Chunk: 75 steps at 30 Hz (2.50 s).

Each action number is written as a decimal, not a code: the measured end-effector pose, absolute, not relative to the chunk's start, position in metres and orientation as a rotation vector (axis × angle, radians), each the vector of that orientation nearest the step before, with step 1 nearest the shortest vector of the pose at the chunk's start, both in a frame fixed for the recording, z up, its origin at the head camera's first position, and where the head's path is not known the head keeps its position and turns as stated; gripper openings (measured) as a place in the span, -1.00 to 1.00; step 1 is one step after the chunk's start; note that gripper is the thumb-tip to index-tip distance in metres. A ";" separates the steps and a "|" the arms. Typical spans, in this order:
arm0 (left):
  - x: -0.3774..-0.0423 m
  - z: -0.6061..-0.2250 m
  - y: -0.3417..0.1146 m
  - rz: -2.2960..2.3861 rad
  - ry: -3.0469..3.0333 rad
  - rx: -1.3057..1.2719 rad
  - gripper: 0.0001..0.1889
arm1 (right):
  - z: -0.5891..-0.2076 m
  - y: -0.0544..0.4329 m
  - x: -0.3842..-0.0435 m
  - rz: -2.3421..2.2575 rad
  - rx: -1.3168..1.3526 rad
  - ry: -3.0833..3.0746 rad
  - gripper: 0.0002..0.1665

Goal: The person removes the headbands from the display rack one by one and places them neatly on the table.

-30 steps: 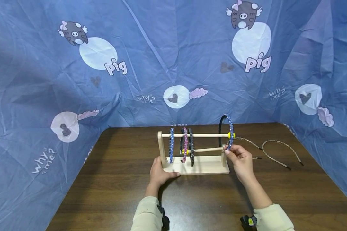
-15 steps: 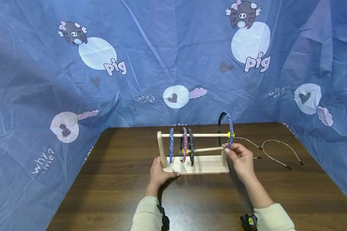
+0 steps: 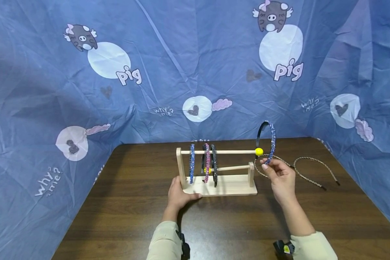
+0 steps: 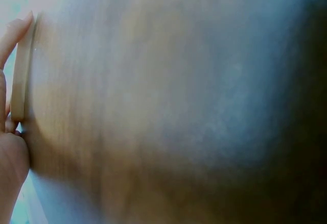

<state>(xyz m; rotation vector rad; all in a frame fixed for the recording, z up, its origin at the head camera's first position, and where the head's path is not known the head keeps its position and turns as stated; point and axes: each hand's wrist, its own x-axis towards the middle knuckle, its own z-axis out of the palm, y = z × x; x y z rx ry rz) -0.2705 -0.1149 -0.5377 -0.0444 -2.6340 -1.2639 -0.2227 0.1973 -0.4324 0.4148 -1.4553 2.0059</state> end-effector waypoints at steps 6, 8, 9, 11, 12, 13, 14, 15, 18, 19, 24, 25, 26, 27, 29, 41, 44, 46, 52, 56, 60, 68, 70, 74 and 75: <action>-0.271 -0.538 -0.115 -1.264 -2.637 -0.041 -0.15 | -0.434 0.209 -0.217 1.985 0.401 -1.451 -0.86; -0.271 -0.539 -0.116 -1.261 -2.639 -0.039 -0.15 | -0.435 0.213 -0.214 1.980 0.384 -1.468 -0.86; -0.271 -0.539 -0.116 -1.262 -2.637 -0.040 -0.14 | -0.436 0.215 -0.212 1.975 0.374 -1.480 -0.86; -0.271 -0.539 -0.116 -1.265 -2.634 -0.040 -0.14 | -0.437 0.220 -0.208 1.964 0.347 -1.506 -0.87; -0.271 -0.539 -0.116 -1.262 -2.634 -0.042 -0.14 | -0.438 0.222 -0.206 1.962 0.330 -1.514 -0.87; -0.271 -0.539 -0.116 -1.265 -2.633 -0.042 -0.14 | -0.440 0.224 -0.203 1.950 0.310 -1.531 -0.87; -0.271 -0.539 -0.117 -1.265 -2.631 -0.044 -0.14 | -0.442 0.226 -0.201 1.942 0.294 -1.545 -0.86; -0.271 -0.539 -0.117 -1.265 -2.630 -0.046 -0.14 | -0.444 0.229 -0.199 1.922 0.284 -1.570 -0.86; -0.270 -0.538 -0.117 -1.274 -2.628 -0.055 -0.14 | -0.464 0.243 -0.199 1.874 0.227 -1.644 -0.83; -0.270 -0.538 -0.117 -1.279 -2.627 -0.056 -0.14 | -0.472 0.249 -0.200 1.856 0.203 -1.682 -0.85; -0.271 -0.539 -0.116 -1.285 -2.620 -0.071 -0.13 | -0.513 0.280 -0.204 1.839 0.187 -1.788 -0.77; -0.271 -0.539 -0.116 -1.283 -2.620 -0.071 -0.13 | -0.504 0.278 -0.197 1.821 0.158 -1.828 -0.79; -0.271 -0.539 -0.116 -1.283 -2.618 -0.073 -0.13 | -0.501 0.278 -0.194 1.819 0.148 -1.849 -0.80; -0.271 -0.540 -0.116 -1.281 -2.619 -0.070 -0.13 | -0.494 0.276 -0.188 1.806 0.109 -1.895 -0.81; -0.271 -0.540 -0.116 -1.277 -2.621 -0.064 -0.13 | -0.485 0.275 -0.180 1.787 0.074 -1.976 -0.82; -0.269 -0.536 -0.117 -1.274 -2.623 -0.047 -0.12 | -0.484 0.294 -0.171 1.608 0.207 -2.404 -0.80; -0.270 -0.536 -0.117 -1.274 -2.623 -0.049 -0.13 | -0.483 0.299 -0.171 1.514 0.227 -2.487 -0.81; -0.270 -0.535 -0.116 -1.276 -2.621 -0.047 -0.13 | -0.483 0.302 -0.171 1.446 0.258 -2.534 -0.82; -0.271 -0.535 -0.115 -1.273 -2.623 -0.042 -0.14 | -0.486 0.309 -0.173 1.375 0.400 -2.624 -0.85; -0.271 -0.535 -0.114 -1.268 -2.622 -0.043 -0.13 | -0.488 0.314 -0.176 1.405 0.484 -2.676 -0.86; -0.271 -0.535 -0.114 -1.268 -2.623 -0.058 -0.13 | -0.488 0.319 -0.180 1.418 0.524 -2.774 -0.84; -0.269 -0.535 -0.115 -1.293 -2.615 -0.060 -0.11 | -0.490 0.322 -0.199 1.556 0.550 -2.946 -0.77; -0.268 -0.536 -0.115 -1.293 -2.623 -0.061 -0.12 | -0.491 0.323 -0.201 1.561 0.549 -2.968 -0.78; -0.268 -0.536 -0.115 -1.292 -2.628 -0.056 -0.13 | -0.495 0.324 -0.206 1.570 0.554 -2.991 -0.80; -0.268 -0.536 -0.114 -1.290 -2.629 -0.056 -0.13 | -0.496 0.324 -0.208 1.568 0.555 -2.992 -0.80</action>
